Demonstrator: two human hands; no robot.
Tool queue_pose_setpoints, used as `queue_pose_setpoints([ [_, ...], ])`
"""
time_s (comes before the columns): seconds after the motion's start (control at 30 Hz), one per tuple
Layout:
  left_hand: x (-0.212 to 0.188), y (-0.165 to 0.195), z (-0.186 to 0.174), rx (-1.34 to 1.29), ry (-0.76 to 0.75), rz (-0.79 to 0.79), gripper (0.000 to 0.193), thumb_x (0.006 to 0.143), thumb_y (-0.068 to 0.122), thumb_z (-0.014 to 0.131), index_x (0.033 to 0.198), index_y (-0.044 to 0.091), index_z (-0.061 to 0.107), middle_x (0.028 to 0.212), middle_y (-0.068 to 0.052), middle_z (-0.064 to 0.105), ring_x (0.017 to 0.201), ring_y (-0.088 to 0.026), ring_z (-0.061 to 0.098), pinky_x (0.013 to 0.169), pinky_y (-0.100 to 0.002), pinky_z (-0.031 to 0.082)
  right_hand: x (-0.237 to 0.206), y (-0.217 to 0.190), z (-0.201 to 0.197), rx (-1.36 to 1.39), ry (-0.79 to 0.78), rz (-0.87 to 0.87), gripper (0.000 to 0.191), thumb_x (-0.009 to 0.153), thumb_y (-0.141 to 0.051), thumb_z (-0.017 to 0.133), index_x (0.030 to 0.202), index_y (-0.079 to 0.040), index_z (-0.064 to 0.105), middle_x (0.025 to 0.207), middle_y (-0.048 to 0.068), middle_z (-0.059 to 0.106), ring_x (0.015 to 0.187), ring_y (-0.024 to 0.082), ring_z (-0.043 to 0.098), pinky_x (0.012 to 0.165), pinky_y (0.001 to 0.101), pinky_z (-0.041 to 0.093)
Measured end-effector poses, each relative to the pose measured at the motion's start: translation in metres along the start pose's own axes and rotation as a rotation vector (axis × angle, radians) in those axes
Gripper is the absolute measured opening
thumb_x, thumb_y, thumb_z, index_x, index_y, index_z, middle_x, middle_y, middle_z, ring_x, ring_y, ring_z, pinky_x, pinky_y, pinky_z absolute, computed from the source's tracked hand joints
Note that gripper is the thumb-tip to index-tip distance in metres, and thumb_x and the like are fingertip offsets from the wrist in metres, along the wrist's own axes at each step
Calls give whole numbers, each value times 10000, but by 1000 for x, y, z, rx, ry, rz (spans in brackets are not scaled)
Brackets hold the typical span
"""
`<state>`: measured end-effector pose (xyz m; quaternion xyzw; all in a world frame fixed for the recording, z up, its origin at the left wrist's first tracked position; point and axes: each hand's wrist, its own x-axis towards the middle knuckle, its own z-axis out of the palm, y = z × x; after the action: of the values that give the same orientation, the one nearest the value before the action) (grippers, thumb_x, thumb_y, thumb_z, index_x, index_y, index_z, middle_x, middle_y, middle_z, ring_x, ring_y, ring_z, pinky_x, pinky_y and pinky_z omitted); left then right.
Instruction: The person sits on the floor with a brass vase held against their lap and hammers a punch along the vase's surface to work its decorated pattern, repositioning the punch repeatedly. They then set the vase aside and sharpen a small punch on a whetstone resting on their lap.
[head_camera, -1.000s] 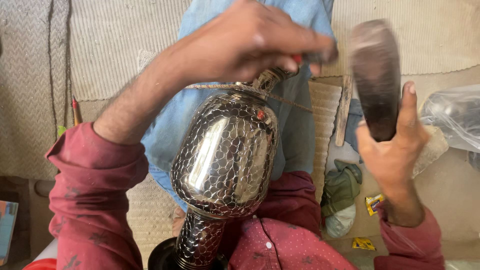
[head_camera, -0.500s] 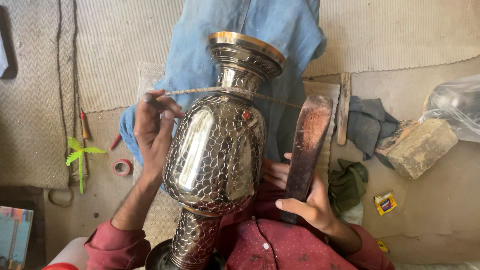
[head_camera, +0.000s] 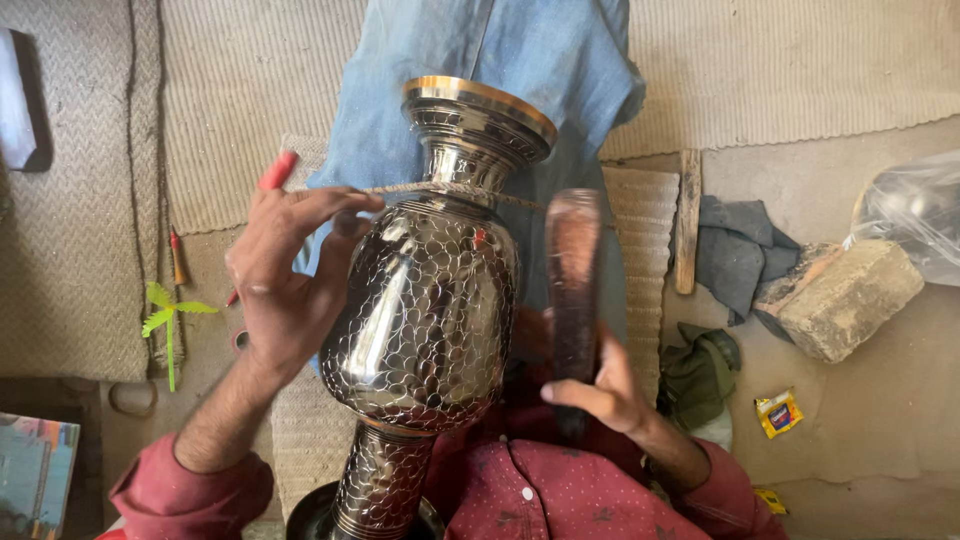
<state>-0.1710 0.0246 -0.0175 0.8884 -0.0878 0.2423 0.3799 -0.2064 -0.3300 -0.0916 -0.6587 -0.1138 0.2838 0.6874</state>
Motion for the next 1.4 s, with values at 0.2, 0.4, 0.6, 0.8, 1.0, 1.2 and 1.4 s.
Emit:
queue_pose_setpoints([
  [0.2, 76, -3, 4, -421, -175, -25, 227, 1020, -12, 729, 1186, 19, 579, 1154, -61, 726, 1087, -164, 770, 880, -393, 638, 34, -9, -24, -335, 406, -554, 499, 888, 78, 691, 1329, -37, 488, 1110, 178, 676, 1112, 294, 684, 1082, 418, 532],
  [0.4, 137, 19, 37, -391, -355, 350, 318, 982, -34, 771, 1212, 54, 569, 1268, -122, 711, 1112, -228, 743, 881, -313, 615, 51, -6, -16, -320, 488, -410, 548, 939, 62, 694, 1395, 24, 392, 1000, 103, 693, 993, 222, 692, 990, 387, 534],
  [0.6, 163, 29, 88, -168, -455, 477, 546, 853, -48, 800, 1347, 99, 619, 1007, -53, 775, 928, -274, 763, 680, -423, 570, 35, -4, -21, -580, 579, -322, 323, 832, 113, 735, 1073, 4, 550, 776, 132, 663, 771, 221, 666, 1078, 449, 494],
  [0.8, 173, 28, 103, -84, -648, 652, 639, 710, 115, 870, 1324, 189, 707, 974, -87, 785, 834, -289, 757, 633, -453, 549, 33, 4, -28, -347, 578, -330, 328, 944, 101, 715, 1201, 109, 512, 789, 102, 671, 747, 196, 681, 1060, 376, 499],
  [1.0, 183, 32, 106, -39, -788, 618, 643, 733, 148, 846, 1345, 270, 690, 974, -66, 788, 874, -265, 749, 742, -429, 573, 35, 14, -35, -182, 657, -394, 658, 949, 76, 710, 1484, 80, 327, 921, 99, 641, 805, 204, 672, 789, 355, 594],
  [1.2, 185, 36, 106, -22, -912, 569, 635, 785, 154, 801, 1380, 325, 656, 995, -17, 786, 822, -210, 748, 711, -413, 567, 35, 20, -39, -150, 726, -607, 796, 1031, 77, 680, 1571, -91, 119, 1012, 127, 585, 757, 202, 622, 678, 343, 614],
  [1.4, 185, 39, 104, -10, -999, 521, 615, 791, 183, 780, 1347, 409, 645, 979, 61, 782, 794, -186, 718, 699, -411, 541, 41, 12, -37, -122, 839, -658, 736, 1046, 32, 680, 1519, -71, 125, 1025, 130, 559, 726, 227, 643, 658, 366, 598],
])
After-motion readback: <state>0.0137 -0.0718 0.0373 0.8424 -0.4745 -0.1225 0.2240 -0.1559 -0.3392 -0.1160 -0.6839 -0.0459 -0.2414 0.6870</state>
